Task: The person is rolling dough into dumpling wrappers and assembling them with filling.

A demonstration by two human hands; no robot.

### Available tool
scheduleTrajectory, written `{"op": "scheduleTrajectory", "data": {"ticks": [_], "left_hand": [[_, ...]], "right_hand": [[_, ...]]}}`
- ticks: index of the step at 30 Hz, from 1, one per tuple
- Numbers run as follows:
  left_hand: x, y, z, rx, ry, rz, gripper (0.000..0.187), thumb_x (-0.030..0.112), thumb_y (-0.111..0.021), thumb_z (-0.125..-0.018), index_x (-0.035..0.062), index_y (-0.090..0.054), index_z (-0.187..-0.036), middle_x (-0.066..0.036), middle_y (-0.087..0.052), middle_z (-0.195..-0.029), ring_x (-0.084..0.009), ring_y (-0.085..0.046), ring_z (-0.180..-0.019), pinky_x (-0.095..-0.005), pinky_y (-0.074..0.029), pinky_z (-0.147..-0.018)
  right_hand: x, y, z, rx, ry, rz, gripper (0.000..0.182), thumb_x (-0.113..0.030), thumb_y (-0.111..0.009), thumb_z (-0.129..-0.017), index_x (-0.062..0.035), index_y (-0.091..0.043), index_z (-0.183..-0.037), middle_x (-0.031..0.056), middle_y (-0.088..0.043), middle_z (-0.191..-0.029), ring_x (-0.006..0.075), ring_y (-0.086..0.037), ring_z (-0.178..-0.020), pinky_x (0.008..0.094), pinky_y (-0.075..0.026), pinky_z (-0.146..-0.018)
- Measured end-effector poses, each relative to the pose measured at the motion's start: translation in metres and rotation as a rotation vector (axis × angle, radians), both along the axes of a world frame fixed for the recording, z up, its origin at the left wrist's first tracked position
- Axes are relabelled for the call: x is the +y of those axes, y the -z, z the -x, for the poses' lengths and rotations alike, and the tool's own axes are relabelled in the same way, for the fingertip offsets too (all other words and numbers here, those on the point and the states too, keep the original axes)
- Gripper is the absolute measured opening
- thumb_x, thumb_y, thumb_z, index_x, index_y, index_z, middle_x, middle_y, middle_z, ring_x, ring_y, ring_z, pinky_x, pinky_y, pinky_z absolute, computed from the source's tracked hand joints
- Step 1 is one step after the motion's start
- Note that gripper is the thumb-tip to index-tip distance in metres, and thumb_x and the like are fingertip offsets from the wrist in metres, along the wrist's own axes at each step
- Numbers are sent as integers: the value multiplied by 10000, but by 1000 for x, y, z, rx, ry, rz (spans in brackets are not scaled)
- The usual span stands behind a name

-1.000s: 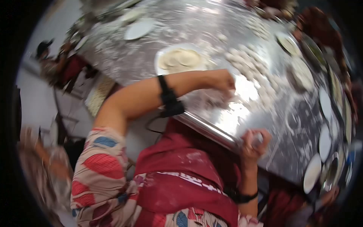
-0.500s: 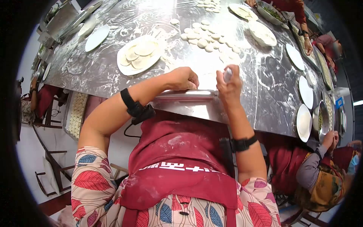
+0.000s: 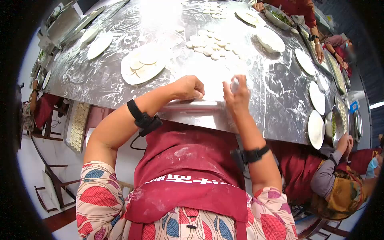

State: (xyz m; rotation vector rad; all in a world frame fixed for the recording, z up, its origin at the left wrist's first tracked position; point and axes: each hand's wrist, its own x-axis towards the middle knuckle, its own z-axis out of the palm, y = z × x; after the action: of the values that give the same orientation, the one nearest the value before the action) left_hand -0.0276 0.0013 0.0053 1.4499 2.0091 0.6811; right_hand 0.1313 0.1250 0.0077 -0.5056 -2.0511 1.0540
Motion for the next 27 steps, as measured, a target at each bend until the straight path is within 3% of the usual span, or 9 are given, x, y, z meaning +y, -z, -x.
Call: {"op": "scheduleTrajectory", "data": {"ticks": [5, 6, 7, 9, 12, 14, 17, 24, 27], "left_hand": [[-18, 9, -3, -204, -208, -26, 130, 89, -669, -705, 21, -677, -814, -127, -658, -730, -201, -628, -702, -309, -485, -658], [-19, 4, -8, -120, -164, -7, 153, 143, -658, -694, 49, -691, -809, -140, -664, -764, -275, -640, -752, -364, -496, -703], [-15, 0, -12, -51, -163, 7, 152, 141, -661, -702, 45, -688, -818, -143, -662, -762, -270, -638, -743, -358, -493, -697], [-5, -10, -15, 92, -177, 11, 152, 136, -669, -720, 38, -683, -836, -148, -658, -757, -260, -633, -726, -346, -488, -686], [-1, -4, -10, 123, -74, -24, 165, 162, -666, -722, 43, -684, -835, -155, -654, -761, -282, -632, -728, -359, -489, -695], [-6, 2, -8, 188, -56, -30, 175, 148, -676, -707, 28, -677, -833, -151, -656, -770, -269, -635, -729, -349, -492, -692], [-21, 8, -10, -125, -209, -19, 184, 143, -672, -702, 13, -670, -833, -152, -655, -773, -257, -637, -731, -342, -492, -687], [-1, 3, -7, 31, -73, -3, 192, 140, -627, -749, 10, -668, -884, -162, -653, -777, -260, -621, -718, -341, -480, -684], [-7, 3, -6, 38, -54, -4, 196, 139, -641, -727, 10, -653, -874, -155, -650, -782, -246, -614, -707, -333, -476, -675]], "right_hand": [[-10, 14, -26, 79, -25, -16, 233, -43, -609, -801, -69, -422, -937, 110, -548, -679, 168, -542, -459, 307, -421, -412], [-5, 15, -21, 60, 2, -28, 233, -46, -610, -801, -66, -422, -938, 121, -551, -693, 174, -543, -461, 312, -422, -417], [3, 12, -6, 20, 61, -171, 240, -63, -617, -803, -61, -422, -943, 143, -550, -687, 203, -548, -466, 331, -427, -438], [12, 4, 16, -61, 12, 3, 249, -77, -626, -800, -58, -424, -944, 158, -550, -675, 224, -558, -471, 345, -430, -453], [14, 9, 12, -36, 34, -120, 244, -78, -624, -800, -57, -424, -938, 138, -544, -627, 217, -565, -476, 341, -431, -449], [-7, 10, -22, -1, 10, -42, 241, -79, -622, -800, -56, -425, -936, 135, -541, -610, 225, -569, -478, 348, -433, -450], [-12, 11, -26, 50, 7, 12, 235, -78, -617, -799, -54, -425, -933, 139, -541, -607, 240, -573, -479, 361, -433, -449], [16, 9, 18, -64, 71, -143, 259, -67, -616, -795, -54, -413, -955, 147, -546, -628, 270, -583, -535, 369, -443, -493], [-5, 10, -26, -35, 4, -69, 259, -64, -620, -796, -58, -415, -954, 148, -540, -625, 278, -584, -537, 372, -438, -491]]}}
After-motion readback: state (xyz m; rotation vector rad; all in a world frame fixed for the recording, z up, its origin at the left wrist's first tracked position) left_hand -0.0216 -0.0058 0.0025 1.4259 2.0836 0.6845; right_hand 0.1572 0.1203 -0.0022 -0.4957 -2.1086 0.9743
